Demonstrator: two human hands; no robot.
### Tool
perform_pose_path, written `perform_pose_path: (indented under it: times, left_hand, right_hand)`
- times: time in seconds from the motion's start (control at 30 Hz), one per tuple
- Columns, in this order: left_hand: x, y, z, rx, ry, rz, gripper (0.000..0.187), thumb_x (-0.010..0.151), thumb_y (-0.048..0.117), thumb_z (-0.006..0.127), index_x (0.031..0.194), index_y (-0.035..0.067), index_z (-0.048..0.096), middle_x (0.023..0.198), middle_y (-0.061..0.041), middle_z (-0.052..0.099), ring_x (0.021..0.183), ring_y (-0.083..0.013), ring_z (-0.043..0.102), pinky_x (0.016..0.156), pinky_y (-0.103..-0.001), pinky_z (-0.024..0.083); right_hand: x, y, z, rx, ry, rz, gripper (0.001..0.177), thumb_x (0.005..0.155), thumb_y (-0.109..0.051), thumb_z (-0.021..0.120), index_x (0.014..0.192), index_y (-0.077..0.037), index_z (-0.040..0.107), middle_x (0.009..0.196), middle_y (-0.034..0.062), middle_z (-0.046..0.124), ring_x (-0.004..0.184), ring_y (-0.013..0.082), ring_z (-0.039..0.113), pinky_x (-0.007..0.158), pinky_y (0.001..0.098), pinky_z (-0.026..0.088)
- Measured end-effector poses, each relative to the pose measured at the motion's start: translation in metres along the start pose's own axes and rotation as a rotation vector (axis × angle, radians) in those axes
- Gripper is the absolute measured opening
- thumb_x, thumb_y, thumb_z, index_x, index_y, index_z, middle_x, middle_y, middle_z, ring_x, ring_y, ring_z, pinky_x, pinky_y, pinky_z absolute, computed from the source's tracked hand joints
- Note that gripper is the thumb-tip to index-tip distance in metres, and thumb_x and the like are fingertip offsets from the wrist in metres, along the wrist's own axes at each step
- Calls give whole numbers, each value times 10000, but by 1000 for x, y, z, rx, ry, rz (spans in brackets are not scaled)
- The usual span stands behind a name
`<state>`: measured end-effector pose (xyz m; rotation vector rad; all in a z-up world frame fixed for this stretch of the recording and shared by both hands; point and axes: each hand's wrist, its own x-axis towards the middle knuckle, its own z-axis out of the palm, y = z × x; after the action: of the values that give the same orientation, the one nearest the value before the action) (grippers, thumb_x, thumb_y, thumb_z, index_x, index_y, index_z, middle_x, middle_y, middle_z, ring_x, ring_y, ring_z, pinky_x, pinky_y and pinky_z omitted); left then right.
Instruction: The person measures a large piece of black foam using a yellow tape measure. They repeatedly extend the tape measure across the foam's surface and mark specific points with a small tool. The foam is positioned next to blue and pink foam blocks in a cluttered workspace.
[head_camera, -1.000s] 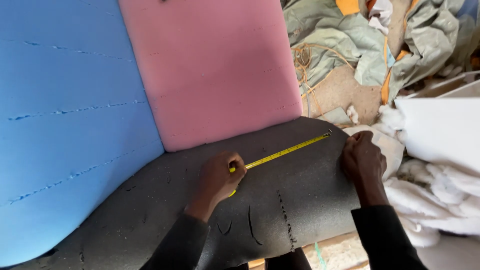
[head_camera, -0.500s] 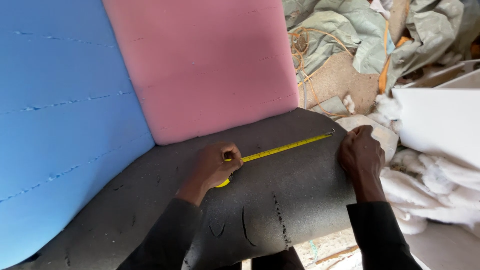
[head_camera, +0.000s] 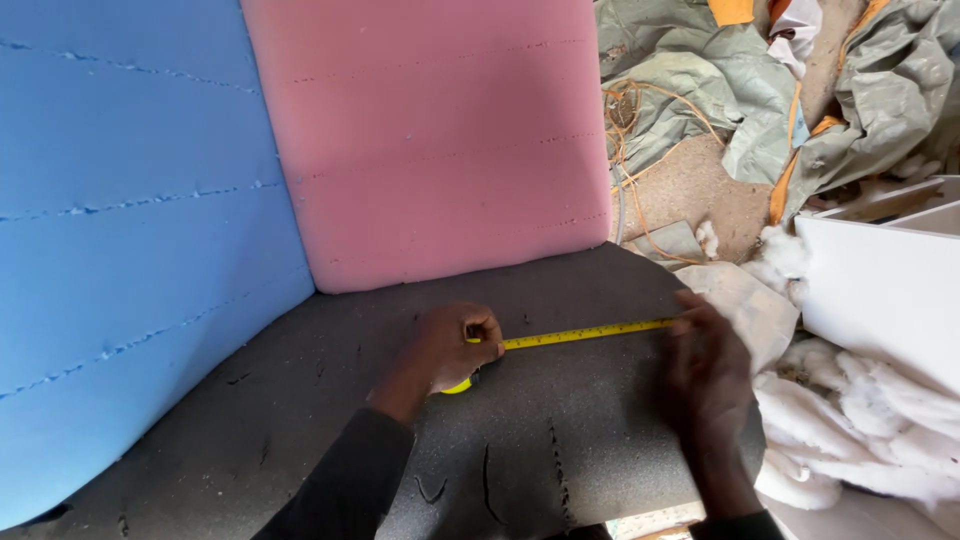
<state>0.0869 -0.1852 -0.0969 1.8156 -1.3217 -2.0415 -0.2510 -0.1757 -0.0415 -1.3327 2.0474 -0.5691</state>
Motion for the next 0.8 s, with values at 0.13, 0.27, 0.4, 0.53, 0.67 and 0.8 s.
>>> perform_pose_path:
  times: [0.13, 0.27, 0.4, 0.53, 0.67, 0.8]
  left_hand:
    - [1, 13, 10, -11, 8, 17, 128, 954, 109, 882, 857, 182, 841, 957, 19, 823, 900, -131, 726, 802, -367, 563]
    - [7, 17, 21, 81, 18, -6, 155, 952, 176, 883, 830, 234, 808, 953, 64, 807, 905, -114, 712, 803, -367, 537]
    - [10, 20, 24, 141, 37, -44, 162, 945, 228, 865, 807, 274, 795, 942, 96, 792, 884, -101, 707, 777, -370, 541]
    - [10, 23, 26, 159, 24, -66, 162, 957, 217, 842, 813, 262, 784, 946, 95, 798, 879, -103, 703, 773, -366, 544]
    - [8, 21, 27, 160, 72, 5, 188, 961, 205, 851, 804, 269, 769, 919, 74, 764, 857, -129, 702, 769, -384, 548]
    - [13, 4, 34, 166, 111, 118, 148, 934, 202, 855, 819, 258, 779, 904, 50, 763, 830, -158, 714, 739, -409, 545]
  right_hand:
    - [-27, 1, 17, -515, -126, -293, 144, 1153, -245, 589, 1222, -191, 703, 1634, -4, 744, 1656, 279, 586, 1355, 555, 382]
    - [-23, -2, 17, -498, -167, -109, 183, 1140, -296, 573, 1233, -196, 695, 1721, 19, 675, 1706, 277, 500, 1383, 535, 303]
    - [-11, 9, 15, -522, -181, -62, 180, 1121, -304, 607, 1235, -216, 714, 1731, 16, 671, 1715, 282, 494, 1347, 541, 330]
    - [-1, 6, 8, -559, -185, -15, 169, 1116, -314, 595, 1195, -209, 700, 1692, 36, 705, 1690, 302, 525, 1342, 516, 342]
    - [5, 2, 3, -610, -177, -2, 151, 1130, -305, 595, 1153, -205, 706, 1607, 41, 767, 1624, 298, 598, 1273, 504, 404]
    - [7, -1, 4, -623, -195, 58, 148, 1130, -340, 575, 1149, -226, 667, 1593, 16, 781, 1571, 280, 636, 1264, 507, 392]
